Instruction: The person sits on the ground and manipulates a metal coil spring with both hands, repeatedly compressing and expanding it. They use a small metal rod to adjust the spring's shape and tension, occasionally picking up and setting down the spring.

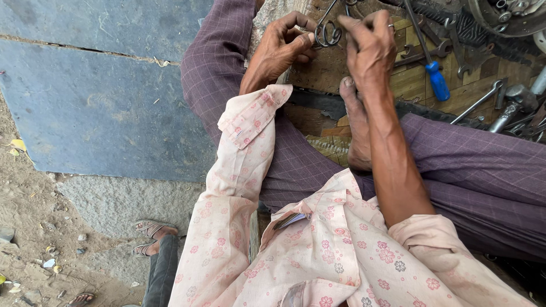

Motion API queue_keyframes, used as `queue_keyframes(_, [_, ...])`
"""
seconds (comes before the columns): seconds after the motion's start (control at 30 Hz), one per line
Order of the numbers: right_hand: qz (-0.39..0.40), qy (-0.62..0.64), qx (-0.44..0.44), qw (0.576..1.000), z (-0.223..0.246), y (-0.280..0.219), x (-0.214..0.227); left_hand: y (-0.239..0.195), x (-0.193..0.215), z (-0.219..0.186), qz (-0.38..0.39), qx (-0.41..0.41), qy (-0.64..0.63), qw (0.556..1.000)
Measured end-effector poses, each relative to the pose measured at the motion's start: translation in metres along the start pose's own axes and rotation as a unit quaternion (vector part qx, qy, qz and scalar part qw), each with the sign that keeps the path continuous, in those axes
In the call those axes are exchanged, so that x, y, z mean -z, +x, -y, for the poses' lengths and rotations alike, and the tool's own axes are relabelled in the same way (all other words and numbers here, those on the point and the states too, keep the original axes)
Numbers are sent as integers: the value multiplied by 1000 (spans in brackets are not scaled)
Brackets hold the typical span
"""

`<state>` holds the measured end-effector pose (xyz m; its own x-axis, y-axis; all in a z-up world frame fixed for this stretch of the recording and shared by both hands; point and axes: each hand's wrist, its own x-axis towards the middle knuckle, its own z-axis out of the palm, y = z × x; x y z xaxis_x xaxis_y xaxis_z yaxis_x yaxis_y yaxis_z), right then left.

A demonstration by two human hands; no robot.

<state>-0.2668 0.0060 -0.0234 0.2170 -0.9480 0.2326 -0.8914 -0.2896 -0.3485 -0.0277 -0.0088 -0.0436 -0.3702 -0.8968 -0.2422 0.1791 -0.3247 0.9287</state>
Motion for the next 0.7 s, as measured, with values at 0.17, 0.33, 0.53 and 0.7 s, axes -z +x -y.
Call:
queue_keyframes(0.17, [-22, -64, 40, 997, 11, -1, 8, -1, -1, -2, -3, -7, 5, 1000])
queue_keyframes(0.33, [-8, -55, 40, 998, 16, 5, 14, 1, -2, -3, -5, -15, 11, 1000])
queue_keyframes(0.53, [5, -36, 38, 999, 10, 6, 12, 1, -2, -1, -6, -24, 16, 1000])
queue_keyframes(0.7, [30, 17, 31, 999, -7, 3, 14, 2, -3, -4, 8, -26, -4, 1000])
